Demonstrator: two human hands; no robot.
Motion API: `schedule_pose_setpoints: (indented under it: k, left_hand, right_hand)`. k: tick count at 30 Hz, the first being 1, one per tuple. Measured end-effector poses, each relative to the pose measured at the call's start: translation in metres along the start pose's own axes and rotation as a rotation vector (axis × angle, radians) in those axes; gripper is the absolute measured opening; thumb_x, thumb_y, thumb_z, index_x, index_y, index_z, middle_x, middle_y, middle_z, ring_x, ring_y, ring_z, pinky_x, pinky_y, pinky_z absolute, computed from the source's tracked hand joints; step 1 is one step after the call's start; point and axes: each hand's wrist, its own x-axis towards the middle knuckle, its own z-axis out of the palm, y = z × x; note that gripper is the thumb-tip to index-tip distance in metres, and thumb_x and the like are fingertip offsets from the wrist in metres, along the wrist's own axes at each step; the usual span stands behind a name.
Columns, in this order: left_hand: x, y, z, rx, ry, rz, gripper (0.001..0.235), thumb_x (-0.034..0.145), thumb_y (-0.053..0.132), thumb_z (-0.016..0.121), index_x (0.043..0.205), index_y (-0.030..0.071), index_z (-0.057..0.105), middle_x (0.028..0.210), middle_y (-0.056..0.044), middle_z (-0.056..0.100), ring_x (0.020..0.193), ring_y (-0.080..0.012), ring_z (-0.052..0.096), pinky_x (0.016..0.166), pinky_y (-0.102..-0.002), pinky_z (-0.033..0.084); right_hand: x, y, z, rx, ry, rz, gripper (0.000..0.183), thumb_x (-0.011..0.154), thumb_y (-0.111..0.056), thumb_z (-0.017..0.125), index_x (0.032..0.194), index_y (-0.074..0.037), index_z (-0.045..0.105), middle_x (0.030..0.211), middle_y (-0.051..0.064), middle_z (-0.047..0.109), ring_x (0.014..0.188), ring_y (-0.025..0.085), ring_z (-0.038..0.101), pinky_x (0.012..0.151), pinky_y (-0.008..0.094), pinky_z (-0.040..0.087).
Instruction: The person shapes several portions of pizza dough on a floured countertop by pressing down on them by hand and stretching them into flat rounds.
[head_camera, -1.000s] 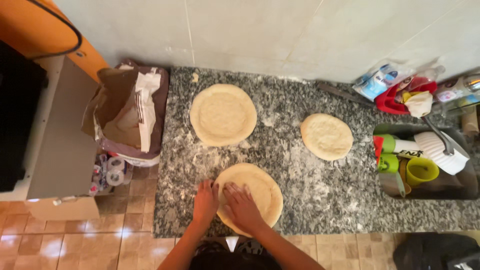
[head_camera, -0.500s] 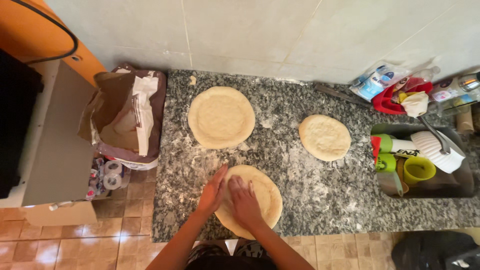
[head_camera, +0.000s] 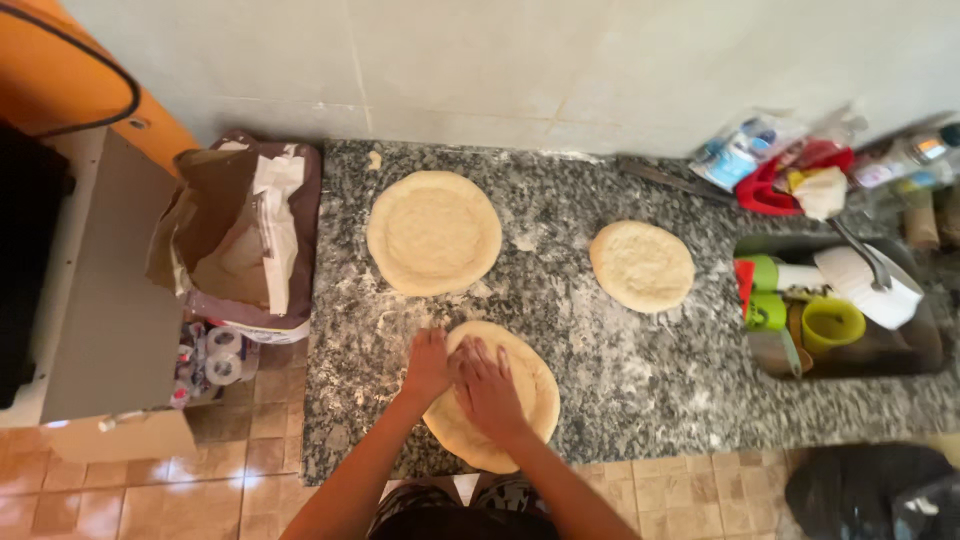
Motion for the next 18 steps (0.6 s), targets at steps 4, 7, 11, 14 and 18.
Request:
schedule_pose_setpoints:
  k: [4, 7, 11, 14, 18]
  left_hand:
    - [-0.011, -0.002, 0.009, 0.36, 0.238, 0.134, 0.054, 0.09, 0.037, 0.07, 0.123, -0.004, 0.06, 0.112, -0.022, 0.064, 0.111, -0.0406, 0.062, 0.103, -0.05, 0.046]
    - [-0.044, 0.006, 0.009, 0.197, 0.29, 0.031, 0.052, 0.095, 0.035, 0.067, 0.124, -0.008, 0.059, 0.11, -0.026, 0.065, 0.107, -0.0436, 0.066, 0.099, -0.051, 0.05]
    - [-0.1, 0.012, -0.001, -0.394, 0.243, -0.264, 0.033, 0.094, 0.027, 0.067, 0.114, 0.005, 0.055, 0.106, -0.015, 0.059, 0.101, -0.0369, 0.064, 0.084, -0.05, 0.05]
    - [-0.128, 0.002, 0.006, -0.279, 0.331, -0.273, 0.036, 0.088, 0.026, 0.074, 0.108, 0.005, 0.053, 0.104, -0.019, 0.058, 0.095, -0.0403, 0.059, 0.084, -0.052, 0.049]
    - [-0.117, 0.016, -0.024, -0.166, 0.497, -0.049, 0.047, 0.096, 0.027, 0.067, 0.133, 0.002, 0.054, 0.117, -0.019, 0.058, 0.106, -0.0342, 0.054, 0.094, -0.047, 0.046]
  right_hand:
    - [0.011, 0.039, -0.001, -0.026, 0.081, -0.284, 0.062, 0.102, -0.045, 0.047, 0.153, -0.009, 0.049, 0.162, 0.011, 0.046, 0.152, 0.028, 0.038, 0.125, 0.057, 0.02]
    - [0.023, 0.051, -0.014, -0.006, 0.065, -0.515, 0.061, 0.104, -0.047, 0.047, 0.152, -0.009, 0.051, 0.158, 0.011, 0.05, 0.152, 0.029, 0.039, 0.126, 0.057, 0.022]
    - [0.04, 0.05, -0.039, 0.051, -0.328, -0.761, 0.062, 0.112, -0.044, 0.031, 0.161, -0.006, 0.037, 0.168, 0.011, 0.034, 0.157, 0.032, 0.023, 0.126, 0.053, 0.017]
    - [0.017, 0.012, -0.07, 0.144, -0.3, -0.613, 0.056, 0.111, -0.035, 0.04, 0.16, -0.009, 0.035, 0.167, 0.012, 0.036, 0.153, 0.031, 0.032, 0.126, 0.053, 0.022]
    - [-0.003, -0.003, -0.042, 0.103, -0.278, -0.321, 0.073, 0.109, -0.044, 0.041, 0.166, -0.007, 0.013, 0.173, 0.014, 0.015, 0.159, 0.035, 0.014, 0.127, 0.054, 0.008]
